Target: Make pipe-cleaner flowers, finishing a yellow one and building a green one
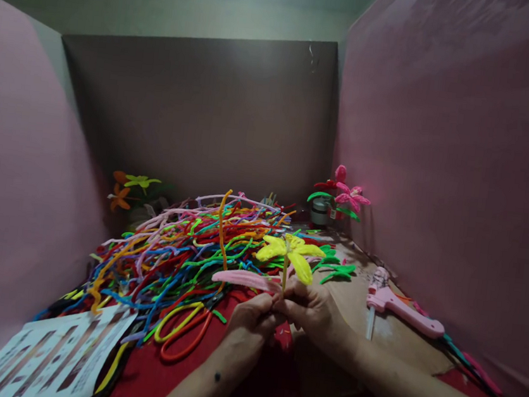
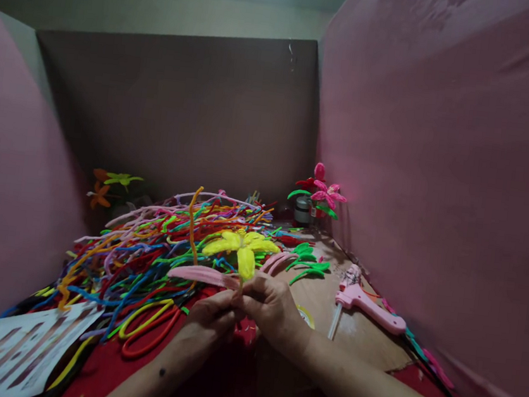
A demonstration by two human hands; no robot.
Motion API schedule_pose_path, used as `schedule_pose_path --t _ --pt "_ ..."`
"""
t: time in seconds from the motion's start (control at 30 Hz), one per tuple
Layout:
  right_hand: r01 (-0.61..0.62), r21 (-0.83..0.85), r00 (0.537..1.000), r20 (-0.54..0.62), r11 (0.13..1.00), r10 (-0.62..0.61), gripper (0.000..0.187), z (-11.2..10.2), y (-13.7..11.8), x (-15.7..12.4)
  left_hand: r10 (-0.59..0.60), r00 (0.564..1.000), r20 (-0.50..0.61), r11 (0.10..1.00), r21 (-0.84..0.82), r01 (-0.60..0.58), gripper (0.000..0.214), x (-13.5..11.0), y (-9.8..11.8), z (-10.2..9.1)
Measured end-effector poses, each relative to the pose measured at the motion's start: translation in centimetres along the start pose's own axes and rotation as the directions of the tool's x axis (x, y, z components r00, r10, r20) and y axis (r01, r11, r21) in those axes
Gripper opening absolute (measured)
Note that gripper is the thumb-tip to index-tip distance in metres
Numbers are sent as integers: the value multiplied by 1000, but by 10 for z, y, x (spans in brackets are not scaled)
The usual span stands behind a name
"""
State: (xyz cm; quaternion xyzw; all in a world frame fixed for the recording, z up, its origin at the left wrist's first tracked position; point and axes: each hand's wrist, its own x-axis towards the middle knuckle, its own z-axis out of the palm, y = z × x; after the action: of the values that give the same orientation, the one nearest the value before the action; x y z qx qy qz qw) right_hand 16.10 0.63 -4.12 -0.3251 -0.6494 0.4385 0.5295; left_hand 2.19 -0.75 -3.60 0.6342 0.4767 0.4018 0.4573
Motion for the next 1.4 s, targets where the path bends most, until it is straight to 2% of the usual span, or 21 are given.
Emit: schedule_pose_path --t 0.27,0.4,0.57,0.73,0.83,0.9,0.93,0.97,1.03,1.1,1.17,1.23,1.3,1.4 --pt "80 -86 996 -21 993 -82 7 2 7 -3 6 997 70 999 37 -8 20 -5 10 -4" --pt "157 -183 987 -9 970 -161 8 3 1 -3 24 998 55 999 45 -27 22 -4 8 -4" --pt "184 -258 983 25 949 -183 11 2 -10 -3 47 999 24 998 32 -48 23 -1 -2 -2" --pt "242 -243 970 29 939 -242 11 4 -4 -7 84 996 -34 986 148 -78 15 2 -5 -2" --pt "283 -228 956 -14 932 -293 10 4 5 -7 66 998 -4 989 132 -65 8 1 7 -15" --pt "299 -244 948 -34 923 -316 10 2 9 -6 -45 998 33 993 108 41 15 -1 20 -32" --pt "304 -256 945 -41 918 -324 10 1 11 -4 -103 995 7 990 96 102 20 -4 28 -42" --pt "309 -266 941 -51 913 -333 11 0 12 -3 -128 989 -72 988 72 133 23 -7 36 -53" --pt "323 -284 934 -60 903 -353 11 -1 11 -1 -67 959 -275 997 -56 54 29 -14 54 -70" --pt "352 -325 920 -53 878 -388 12 -2 8 -1 16 933 -360 991 -115 -61 32 -23 72 -77" --pt "389 -379 902 -27 839 -431 15 -2 3 -1 29 962 -272 993 -106 -60 34 -31 87 -74" --pt "427 -425 881 -1 798 -473 18 -2 -1 -2 -14 996 -88 999 -33 11 36 -34 99 -63" --pt "449 -442 872 27 776 -489 18 -2 -5 -2 -86 995 48 995 -43 88 36 -33 104 -51" --pt "468 -404 875 82 786 -478 10 -3 -8 -2 -150 957 248 973 -136 188 36 -27 100 -42"
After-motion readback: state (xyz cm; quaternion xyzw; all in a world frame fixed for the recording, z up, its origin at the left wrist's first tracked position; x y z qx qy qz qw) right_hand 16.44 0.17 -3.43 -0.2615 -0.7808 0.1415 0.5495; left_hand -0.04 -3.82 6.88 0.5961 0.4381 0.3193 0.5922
